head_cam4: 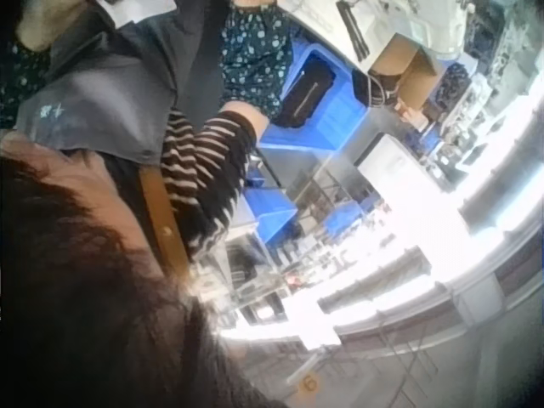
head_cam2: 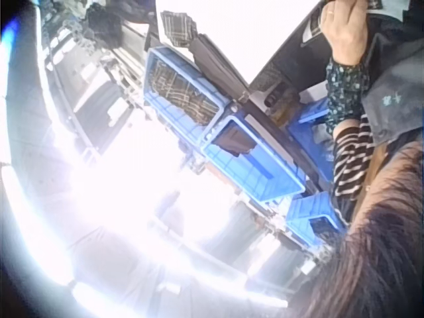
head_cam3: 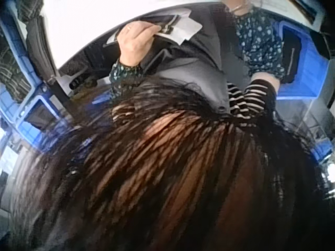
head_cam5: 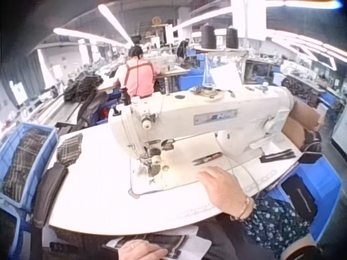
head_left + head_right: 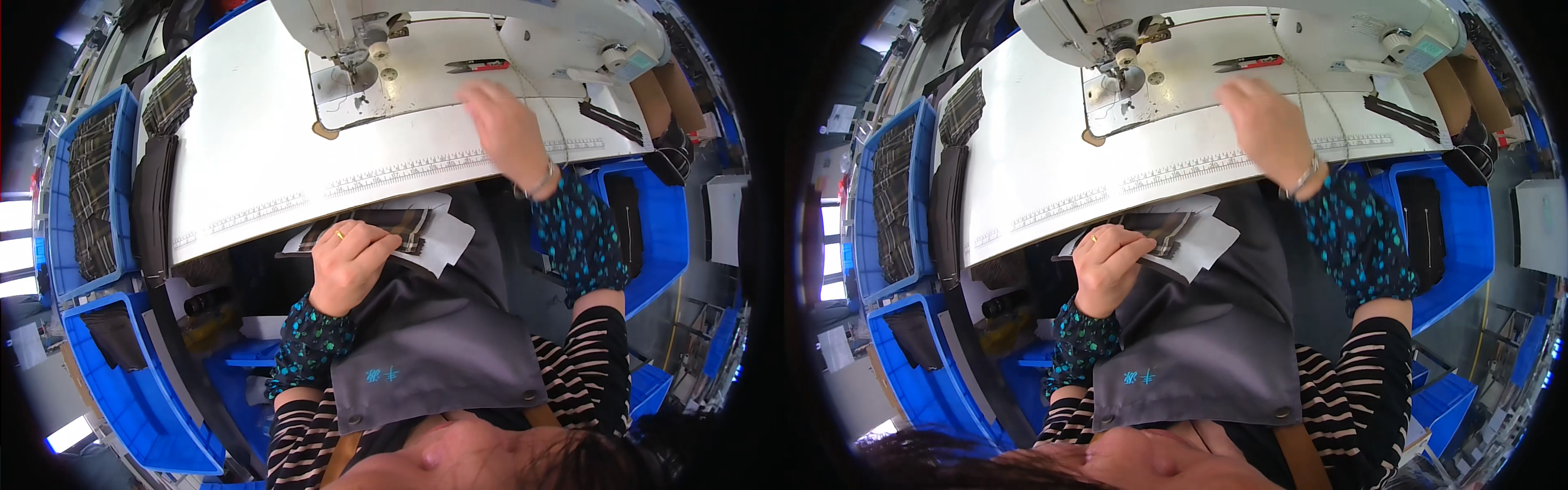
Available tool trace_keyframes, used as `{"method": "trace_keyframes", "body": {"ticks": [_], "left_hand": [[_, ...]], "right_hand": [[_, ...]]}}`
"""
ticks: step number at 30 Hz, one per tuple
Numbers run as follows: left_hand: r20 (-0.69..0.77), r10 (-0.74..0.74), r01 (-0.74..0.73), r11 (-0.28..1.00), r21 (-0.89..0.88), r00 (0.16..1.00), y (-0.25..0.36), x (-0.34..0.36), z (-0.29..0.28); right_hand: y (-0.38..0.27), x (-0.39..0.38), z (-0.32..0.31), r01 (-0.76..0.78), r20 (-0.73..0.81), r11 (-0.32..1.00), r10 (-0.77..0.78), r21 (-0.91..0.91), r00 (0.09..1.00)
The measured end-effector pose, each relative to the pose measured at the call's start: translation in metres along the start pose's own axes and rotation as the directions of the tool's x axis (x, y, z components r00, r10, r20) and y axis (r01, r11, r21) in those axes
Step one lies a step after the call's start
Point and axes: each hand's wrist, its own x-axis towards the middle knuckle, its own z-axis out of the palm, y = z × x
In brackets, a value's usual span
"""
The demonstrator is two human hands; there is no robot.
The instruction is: The person aligns a zipper onto a black fabric piece and sews it using an industrial sewing machine. They guide the fabric under the presser foot, stitch along the zipper, trim threads, and flip the piece to sew the opposite side. The finished item is inspected and placed into a blue bin.
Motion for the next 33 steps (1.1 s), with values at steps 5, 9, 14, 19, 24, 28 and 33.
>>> {"method": "trace_keyframes", "body": {"ticks": [5, 9, 14, 19, 24, 28, 33], "left_hand": [[-0.022, -0.049, 0.048, 0.999, -0.020, 0.999, 0.004, 0.001, 0.000], [-0.016, -0.079, 0.078, 0.996, -0.033, 0.997, 0.000, -0.007, -0.002], [-0.014, -0.079, 0.079, 0.996, -0.050, 0.997, -0.001, -0.009, -0.001], [-0.038, -0.103, 0.098, 0.990, -0.103, 0.994, -0.004, -0.009, -0.005], [-0.063, -0.140, 0.130, 0.980, -0.149, 0.988, -0.005, -0.011, -0.010], [-0.062, -0.162, 0.150, 0.975, -0.161, 0.985, -0.004, -0.012, -0.013], [-0.057, -0.164, 0.153, 0.974, -0.169, 0.985, -0.004, -0.009, -0.013]], "right_hand": [[0.102, 0.024, 0.037, 0.030, 0.154, 0.978, 0.002, -0.205, 0.988], [0.070, 0.017, 0.020, 0.000, 0.232, 0.999, 0.011, -0.047, 0.973], [-0.024, -0.011, -0.013, -0.459, 0.533, 0.684, 0.121, 0.567, 0.838], [-0.061, -0.032, -0.016, -0.263, 0.505, 0.791, -0.066, 0.553, 0.861], [-0.063, -0.041, -0.003, -0.132, 0.424, 0.787, -0.176, 0.603, 0.888], [-0.065, -0.044, 0.001, -0.099, 0.396, 0.783, -0.198, 0.614, 0.897], [-0.071, -0.044, 0.003, -0.105, 0.354, 0.692, -0.228, 0.714, 0.907]]}}
